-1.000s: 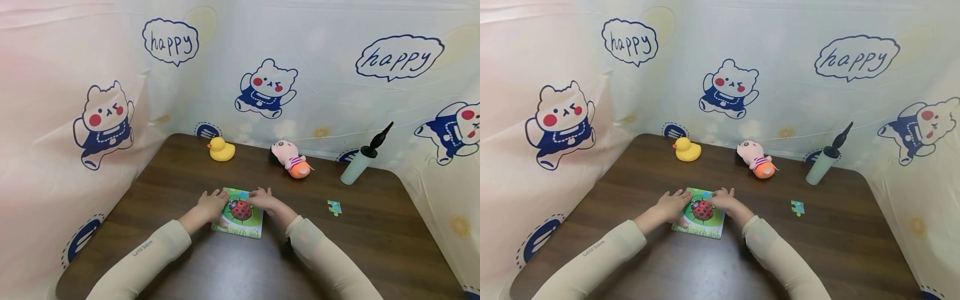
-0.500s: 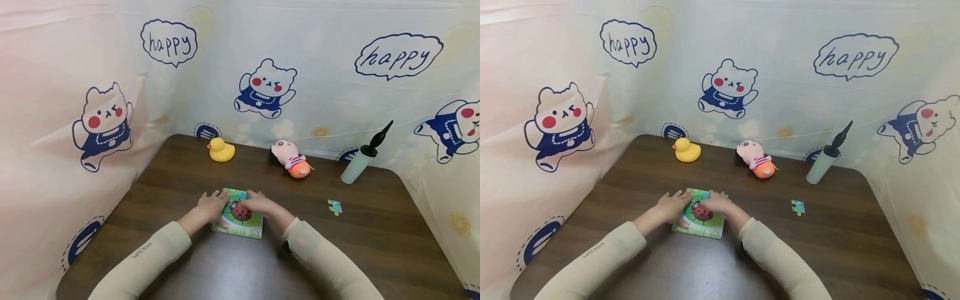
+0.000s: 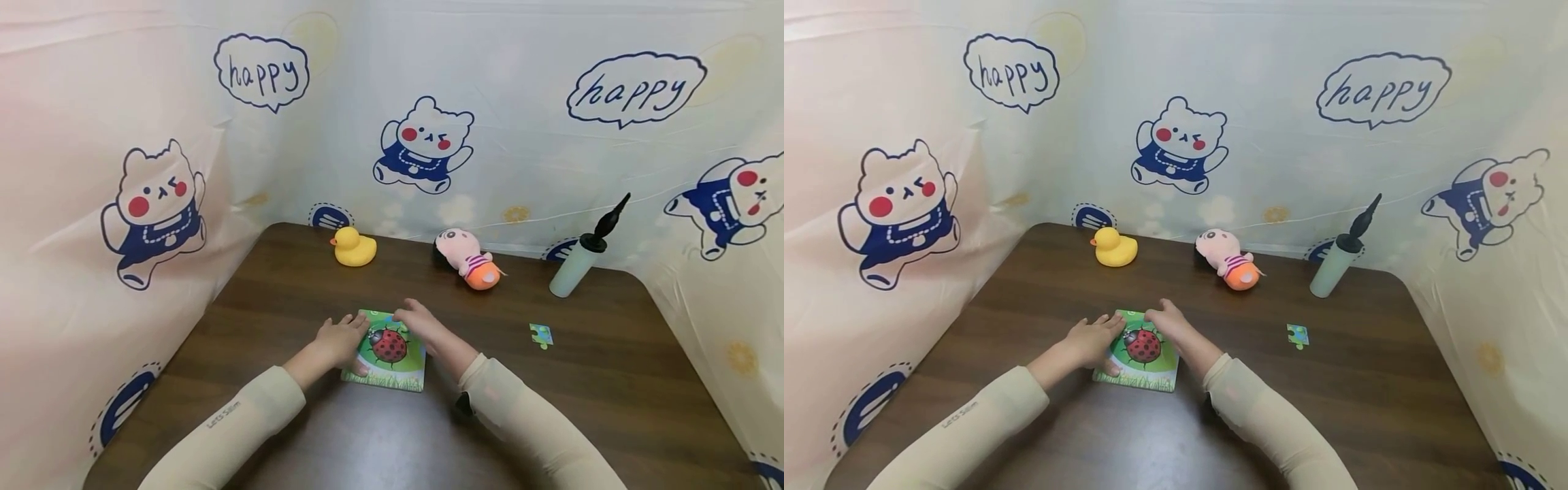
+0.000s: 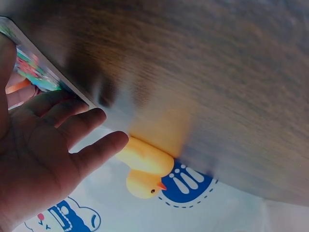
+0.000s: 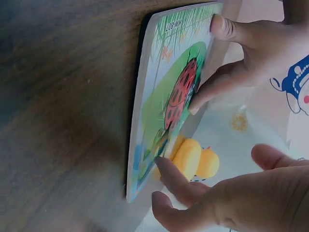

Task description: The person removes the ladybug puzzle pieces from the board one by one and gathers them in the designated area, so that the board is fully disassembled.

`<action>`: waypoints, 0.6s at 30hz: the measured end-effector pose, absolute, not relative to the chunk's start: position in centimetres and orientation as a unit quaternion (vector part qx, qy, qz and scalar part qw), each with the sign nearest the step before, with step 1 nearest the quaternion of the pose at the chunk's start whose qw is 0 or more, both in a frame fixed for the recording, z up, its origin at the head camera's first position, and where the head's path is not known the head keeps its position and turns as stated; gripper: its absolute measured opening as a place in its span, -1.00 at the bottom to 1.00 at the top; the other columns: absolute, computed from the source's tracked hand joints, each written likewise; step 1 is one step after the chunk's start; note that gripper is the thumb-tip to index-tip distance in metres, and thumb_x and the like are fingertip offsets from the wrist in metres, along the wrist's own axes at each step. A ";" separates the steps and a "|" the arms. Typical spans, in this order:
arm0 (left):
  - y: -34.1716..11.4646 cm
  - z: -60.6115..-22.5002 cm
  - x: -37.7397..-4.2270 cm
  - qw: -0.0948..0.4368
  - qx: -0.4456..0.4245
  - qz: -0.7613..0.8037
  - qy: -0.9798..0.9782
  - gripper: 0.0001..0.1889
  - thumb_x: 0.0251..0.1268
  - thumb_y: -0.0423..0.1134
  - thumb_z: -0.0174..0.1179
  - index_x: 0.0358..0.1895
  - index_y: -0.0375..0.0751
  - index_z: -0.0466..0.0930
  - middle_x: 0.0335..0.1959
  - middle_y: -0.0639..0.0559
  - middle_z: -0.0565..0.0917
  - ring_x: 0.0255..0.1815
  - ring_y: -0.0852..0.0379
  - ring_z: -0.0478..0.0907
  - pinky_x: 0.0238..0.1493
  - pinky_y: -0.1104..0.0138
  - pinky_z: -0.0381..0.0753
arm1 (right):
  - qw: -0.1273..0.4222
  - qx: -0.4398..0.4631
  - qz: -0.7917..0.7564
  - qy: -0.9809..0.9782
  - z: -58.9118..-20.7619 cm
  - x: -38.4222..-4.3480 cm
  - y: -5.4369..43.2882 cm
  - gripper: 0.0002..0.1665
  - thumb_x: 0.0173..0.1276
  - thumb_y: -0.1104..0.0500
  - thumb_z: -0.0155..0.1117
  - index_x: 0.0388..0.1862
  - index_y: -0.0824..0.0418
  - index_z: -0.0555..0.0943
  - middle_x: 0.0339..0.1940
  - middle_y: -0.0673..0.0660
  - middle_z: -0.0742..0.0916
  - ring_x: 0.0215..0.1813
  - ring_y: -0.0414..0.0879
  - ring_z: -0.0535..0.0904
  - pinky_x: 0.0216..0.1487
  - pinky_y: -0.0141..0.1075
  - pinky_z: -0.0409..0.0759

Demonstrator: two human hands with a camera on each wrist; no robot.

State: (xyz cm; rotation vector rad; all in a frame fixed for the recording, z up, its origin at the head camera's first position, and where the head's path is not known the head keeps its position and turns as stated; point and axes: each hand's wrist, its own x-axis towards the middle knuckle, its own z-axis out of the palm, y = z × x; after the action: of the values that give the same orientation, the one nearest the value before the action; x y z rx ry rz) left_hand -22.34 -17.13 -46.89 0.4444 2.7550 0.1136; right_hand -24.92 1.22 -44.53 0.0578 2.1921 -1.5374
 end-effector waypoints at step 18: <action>-17.2 -47.0 -22.2 0.183 0.151 0.048 0.970 0.12 -0.20 0.25 0.39 0.46 -0.15 0.09 0.50 -0.07 0.04 0.49 -0.13 -0.01 0.34 -0.19 0.02 | 0.142 -0.077 -0.394 0.905 -47.0 -27.8 1.2 -0.67 0.10 0.30 0.39 -0.09 0.18 0.69 -0.31 0.07 0.70 -0.25 -0.11 0.56 -0.24 -0.28 0.55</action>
State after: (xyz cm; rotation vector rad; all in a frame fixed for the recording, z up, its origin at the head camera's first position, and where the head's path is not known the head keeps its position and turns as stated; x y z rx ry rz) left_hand -22.24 -17.20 -46.98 0.4262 2.7373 0.1358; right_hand -27.75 1.21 -47.04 -0.2210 2.6120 -1.1367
